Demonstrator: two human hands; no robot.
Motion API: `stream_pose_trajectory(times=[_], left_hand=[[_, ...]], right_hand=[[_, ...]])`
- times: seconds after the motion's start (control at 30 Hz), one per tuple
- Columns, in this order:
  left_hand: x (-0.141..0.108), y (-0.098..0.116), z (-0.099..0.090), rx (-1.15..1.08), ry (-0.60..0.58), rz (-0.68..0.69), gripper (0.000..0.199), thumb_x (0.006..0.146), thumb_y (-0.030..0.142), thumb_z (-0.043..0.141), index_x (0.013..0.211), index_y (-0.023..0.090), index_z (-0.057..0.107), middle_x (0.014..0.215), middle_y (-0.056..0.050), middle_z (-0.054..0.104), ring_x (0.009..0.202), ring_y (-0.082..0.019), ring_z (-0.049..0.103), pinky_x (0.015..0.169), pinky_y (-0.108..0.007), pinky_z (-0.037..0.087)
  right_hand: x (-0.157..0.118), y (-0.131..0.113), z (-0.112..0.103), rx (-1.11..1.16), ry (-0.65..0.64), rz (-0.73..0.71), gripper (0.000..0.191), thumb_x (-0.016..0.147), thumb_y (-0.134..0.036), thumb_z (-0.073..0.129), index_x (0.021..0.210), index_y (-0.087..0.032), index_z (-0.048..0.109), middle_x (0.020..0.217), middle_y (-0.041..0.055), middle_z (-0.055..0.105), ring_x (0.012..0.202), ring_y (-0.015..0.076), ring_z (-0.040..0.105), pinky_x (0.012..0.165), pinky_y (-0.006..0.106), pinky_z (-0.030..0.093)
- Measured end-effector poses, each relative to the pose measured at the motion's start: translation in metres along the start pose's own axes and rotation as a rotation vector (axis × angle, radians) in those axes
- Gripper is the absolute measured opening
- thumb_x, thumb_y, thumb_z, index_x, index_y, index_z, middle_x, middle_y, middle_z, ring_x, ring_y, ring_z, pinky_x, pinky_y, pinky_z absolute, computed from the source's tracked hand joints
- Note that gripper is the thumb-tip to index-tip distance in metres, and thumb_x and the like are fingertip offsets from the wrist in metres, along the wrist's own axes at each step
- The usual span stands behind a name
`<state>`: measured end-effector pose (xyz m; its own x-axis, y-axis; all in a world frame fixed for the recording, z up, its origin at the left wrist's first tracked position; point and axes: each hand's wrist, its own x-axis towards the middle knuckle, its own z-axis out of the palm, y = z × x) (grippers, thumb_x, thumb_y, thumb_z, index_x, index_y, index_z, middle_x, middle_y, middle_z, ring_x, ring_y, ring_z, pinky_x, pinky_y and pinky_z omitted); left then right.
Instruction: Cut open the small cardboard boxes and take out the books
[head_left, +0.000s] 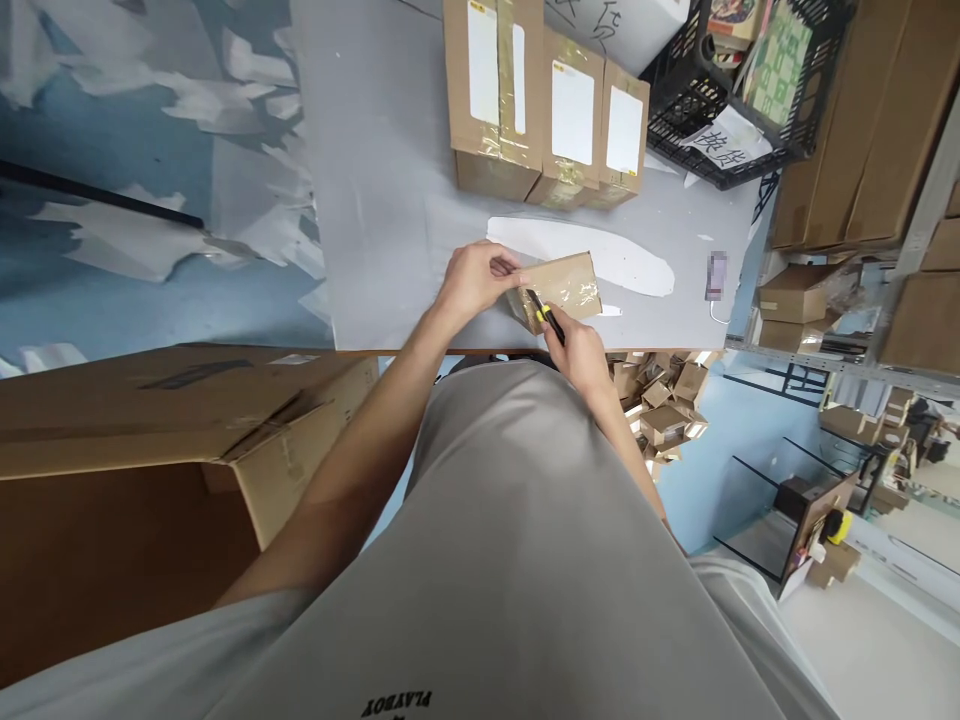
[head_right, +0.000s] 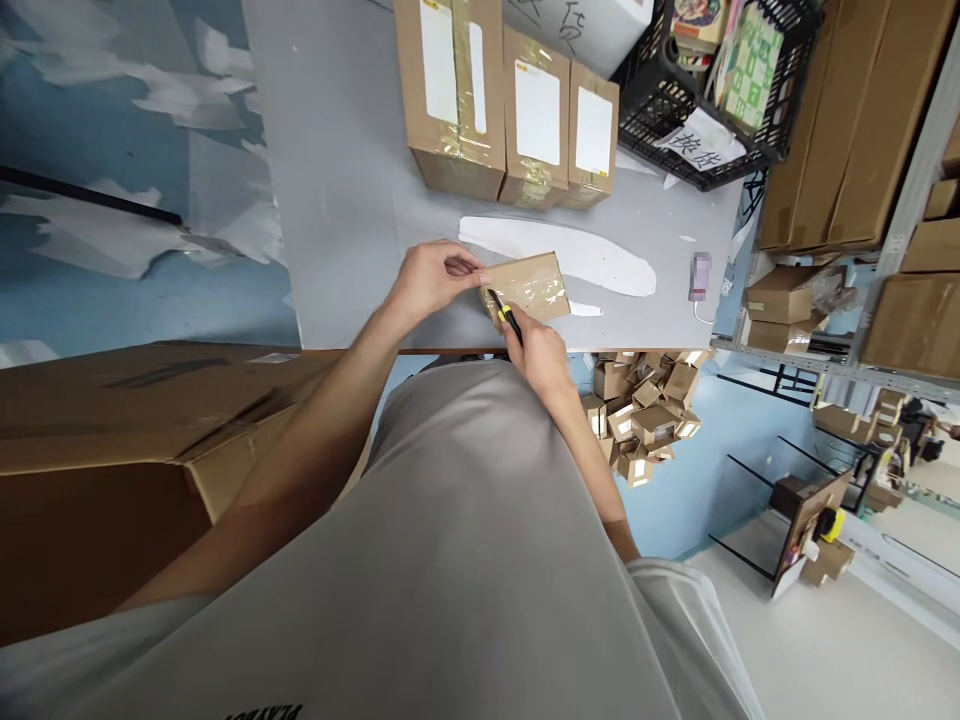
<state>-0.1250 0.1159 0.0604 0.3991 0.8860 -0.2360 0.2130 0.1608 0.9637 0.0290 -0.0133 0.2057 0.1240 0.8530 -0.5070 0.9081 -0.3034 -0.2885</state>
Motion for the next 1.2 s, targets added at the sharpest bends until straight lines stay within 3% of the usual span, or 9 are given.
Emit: stream_pose_trajectory(times=[0.37, 0.57, 0.7, 0.83, 1.2], left_hand=[[0.004, -0.002, 0.016, -0.011, 0.039, 0.026, 0.02, 0.078, 0.033, 0.097, 0.091, 0.021, 0.086, 0.096, -0.005, 0.085, 0.084, -0.021, 0.078, 0.088, -0.036, 0.067], [0.002, 0.003, 0.022, 0.015, 0.085, -0.003, 0.02, 0.079, 0.037, 0.096, 0.091, 0.023, 0.087, 0.096, -0.004, 0.085, 0.085, -0.022, 0.078, 0.089, -0.037, 0.066], [-0.003, 0.008, 0.025, 0.055, 0.114, -0.053, 0.015, 0.079, 0.029, 0.094, 0.089, 0.022, 0.087, 0.096, -0.003, 0.085, 0.085, -0.022, 0.078, 0.09, -0.037, 0.064], [-0.011, 0.01, 0.026, 0.062, 0.104, -0.076, 0.012, 0.08, 0.025, 0.092, 0.091, 0.022, 0.087, 0.099, -0.003, 0.084, 0.087, -0.022, 0.078, 0.089, -0.035, 0.064], [-0.016, 0.007, 0.033, 0.042, 0.198, -0.043, 0.01, 0.083, 0.024, 0.09, 0.092, 0.024, 0.086, 0.102, -0.002, 0.082, 0.086, -0.021, 0.076, 0.09, -0.036, 0.064]], right_hand=[[0.001, -0.017, -0.001, -0.156, -0.068, 0.075, 0.056, 0.121, -0.032, 0.036, 0.173, -0.019, 0.052, 0.145, 0.0157, 0.081, 0.13, 0.0334, 0.079, 0.11, 0.039, 0.057], [0.007, -0.042, -0.006, -0.269, -0.115, 0.194, 0.052, 0.122, -0.03, 0.035, 0.169, -0.02, 0.054, 0.137, 0.0168, 0.083, 0.125, 0.0334, 0.079, 0.106, 0.041, 0.059], [0.002, -0.054, -0.009, -0.326, -0.172, 0.255, 0.047, 0.122, -0.029, 0.037, 0.163, -0.021, 0.059, 0.135, 0.0179, 0.083, 0.124, 0.0325, 0.08, 0.105, 0.041, 0.06], [-0.005, -0.054, -0.006, -0.361, -0.193, 0.29, 0.045, 0.121, -0.025, 0.038, 0.159, -0.02, 0.062, 0.135, 0.0195, 0.082, 0.122, 0.0308, 0.08, 0.104, 0.041, 0.061], [0.003, -0.036, -0.005, -0.315, -0.174, 0.199, 0.039, 0.118, -0.02, 0.045, 0.148, -0.02, 0.07, 0.132, 0.0215, 0.082, 0.123, 0.0327, 0.081, 0.102, 0.042, 0.062]])
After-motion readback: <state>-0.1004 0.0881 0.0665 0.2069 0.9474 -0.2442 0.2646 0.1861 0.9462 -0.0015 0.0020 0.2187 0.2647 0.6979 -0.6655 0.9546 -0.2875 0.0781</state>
